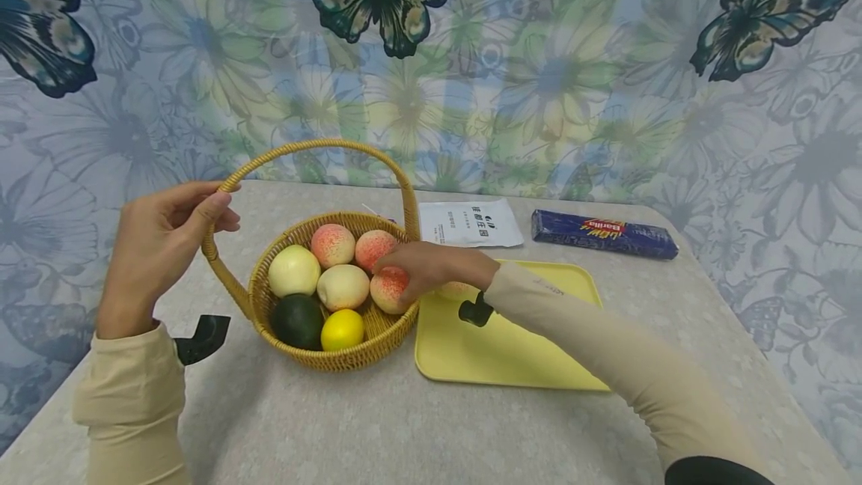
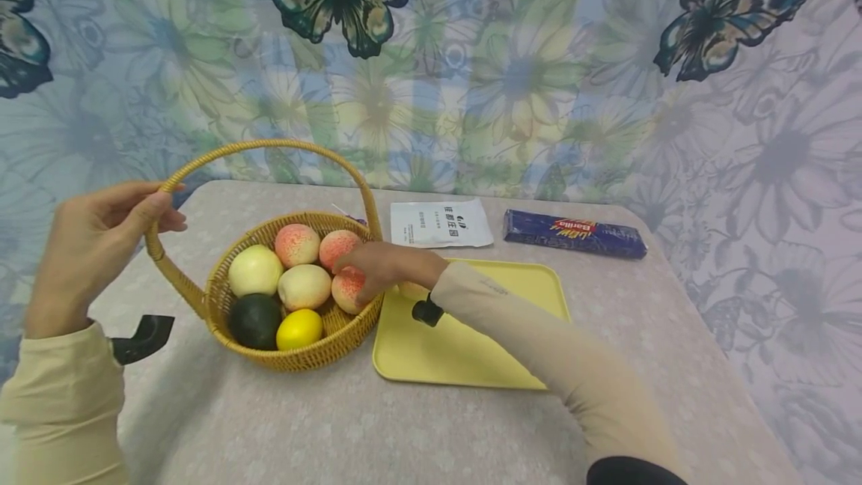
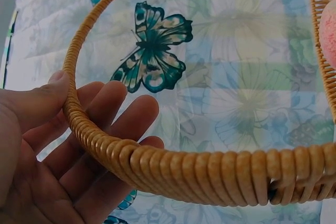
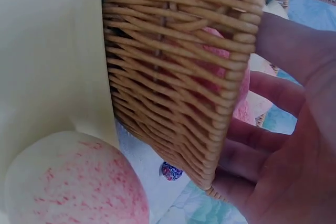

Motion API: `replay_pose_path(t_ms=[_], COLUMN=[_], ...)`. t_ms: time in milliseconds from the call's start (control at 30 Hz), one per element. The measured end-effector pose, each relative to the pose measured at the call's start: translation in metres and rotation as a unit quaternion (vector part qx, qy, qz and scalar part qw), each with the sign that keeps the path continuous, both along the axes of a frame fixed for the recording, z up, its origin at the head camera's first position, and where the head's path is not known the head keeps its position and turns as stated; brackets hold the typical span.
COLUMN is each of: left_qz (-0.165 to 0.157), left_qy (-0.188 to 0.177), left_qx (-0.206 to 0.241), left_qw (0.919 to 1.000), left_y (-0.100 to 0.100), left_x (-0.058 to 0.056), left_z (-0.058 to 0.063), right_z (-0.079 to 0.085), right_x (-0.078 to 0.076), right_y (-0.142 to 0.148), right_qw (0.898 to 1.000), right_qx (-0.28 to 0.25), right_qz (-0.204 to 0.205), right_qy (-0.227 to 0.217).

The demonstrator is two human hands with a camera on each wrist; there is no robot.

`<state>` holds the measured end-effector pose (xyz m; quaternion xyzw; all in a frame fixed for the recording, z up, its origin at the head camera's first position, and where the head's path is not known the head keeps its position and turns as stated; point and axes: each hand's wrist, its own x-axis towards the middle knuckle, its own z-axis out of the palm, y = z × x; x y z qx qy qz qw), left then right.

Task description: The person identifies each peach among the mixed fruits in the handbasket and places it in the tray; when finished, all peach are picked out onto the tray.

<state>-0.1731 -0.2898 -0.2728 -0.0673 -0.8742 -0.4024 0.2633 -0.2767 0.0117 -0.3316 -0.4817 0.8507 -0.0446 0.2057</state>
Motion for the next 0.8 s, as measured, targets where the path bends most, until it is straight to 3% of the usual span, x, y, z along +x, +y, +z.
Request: replay_pose_path(t_ms=[367,800], left_qz=[0.0,-0.001], left_qy=[0.003,0.007], left_qx=[-0.002,-0.002], left_qw=[1.0,1.0], left_y=[-0.0003,-0.0004], left_x=[-0.0002,-0.0005], left_z=[-0.0011,-0.0012], right_z=[0.0008,-0.0065], right_x=[0.0014,-0.0054], right_y=[-0.0083,-0.0045], right_qw=[0.998,0.999], right_qx=[0.056,0.021], right_qz=[-0.019,0.012], right_qy=[0.022,0.029])
